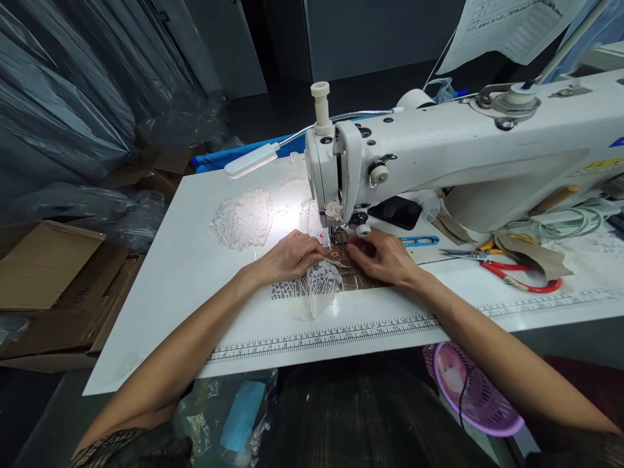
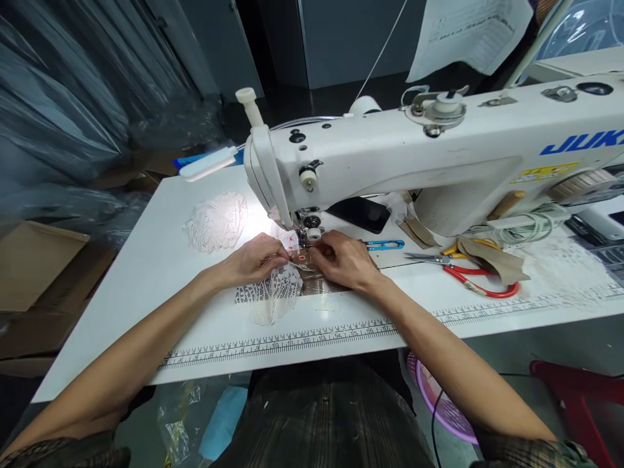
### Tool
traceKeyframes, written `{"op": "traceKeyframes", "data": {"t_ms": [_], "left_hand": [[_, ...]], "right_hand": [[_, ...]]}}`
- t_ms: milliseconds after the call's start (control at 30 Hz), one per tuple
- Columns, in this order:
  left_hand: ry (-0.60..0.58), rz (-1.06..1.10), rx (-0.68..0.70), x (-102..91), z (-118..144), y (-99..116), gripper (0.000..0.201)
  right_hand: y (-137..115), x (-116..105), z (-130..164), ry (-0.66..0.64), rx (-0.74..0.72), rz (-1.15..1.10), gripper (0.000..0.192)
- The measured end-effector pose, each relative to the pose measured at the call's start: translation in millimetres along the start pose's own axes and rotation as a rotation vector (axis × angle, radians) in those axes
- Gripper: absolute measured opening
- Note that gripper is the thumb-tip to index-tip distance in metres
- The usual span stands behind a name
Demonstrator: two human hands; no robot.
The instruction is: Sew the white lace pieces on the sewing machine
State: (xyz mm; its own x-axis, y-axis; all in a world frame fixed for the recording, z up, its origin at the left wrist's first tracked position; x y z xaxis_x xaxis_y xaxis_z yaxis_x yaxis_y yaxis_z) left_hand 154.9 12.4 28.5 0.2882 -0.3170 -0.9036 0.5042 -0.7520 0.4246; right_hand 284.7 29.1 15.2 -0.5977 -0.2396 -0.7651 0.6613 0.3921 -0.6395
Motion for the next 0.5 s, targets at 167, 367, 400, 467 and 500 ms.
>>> {"op": "traceKeyframes", "data": {"t_ms": [167,367,400,467,500], "left_hand": [[0.018,-0.045,-0.05,-12.2,5.5,12.7,0.021],[-0.001,0.249,-0.181,-14.6,20.1,-4.5,0.026],[-0.015,0.324,-0.201,-12.5,22.2,-8.7,0.025],[-0.017,0.431,-0.231,-10.4,25.3,-15.1,0.024],[-0.01,0.465,-0.237,-10.5,26.1,-16.9,0.025]], "right_hand": [[-50.1,33.6,1.2,-0.329,-0.29,-0.134,0.031],[-52.2,39.9,0.1,-0.396,-0.181,-0.286,0.016],[-49.7,40.4,0.4,-0.404,-0.153,-0.308,0.016],[-45.1,41.0,1.1,-0.412,-0.112,-0.342,0.015],[-43.4,42.0,1.6,-0.419,-0.099,-0.358,0.016]]}}
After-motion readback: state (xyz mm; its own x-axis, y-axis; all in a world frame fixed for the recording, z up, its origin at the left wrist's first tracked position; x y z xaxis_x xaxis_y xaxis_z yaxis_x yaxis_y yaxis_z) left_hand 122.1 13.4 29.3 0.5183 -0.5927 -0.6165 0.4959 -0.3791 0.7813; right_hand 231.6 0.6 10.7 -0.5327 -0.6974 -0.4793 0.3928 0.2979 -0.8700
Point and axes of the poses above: each hand's wrist, its own z-axis away from the middle knuckle, its own x-axis out of the palm, y = z × x, the point moved 10 cm from there along -z, towards the middle knuckle, and after that the axes turned 9 degrees about -y, right-handed, at the moved point
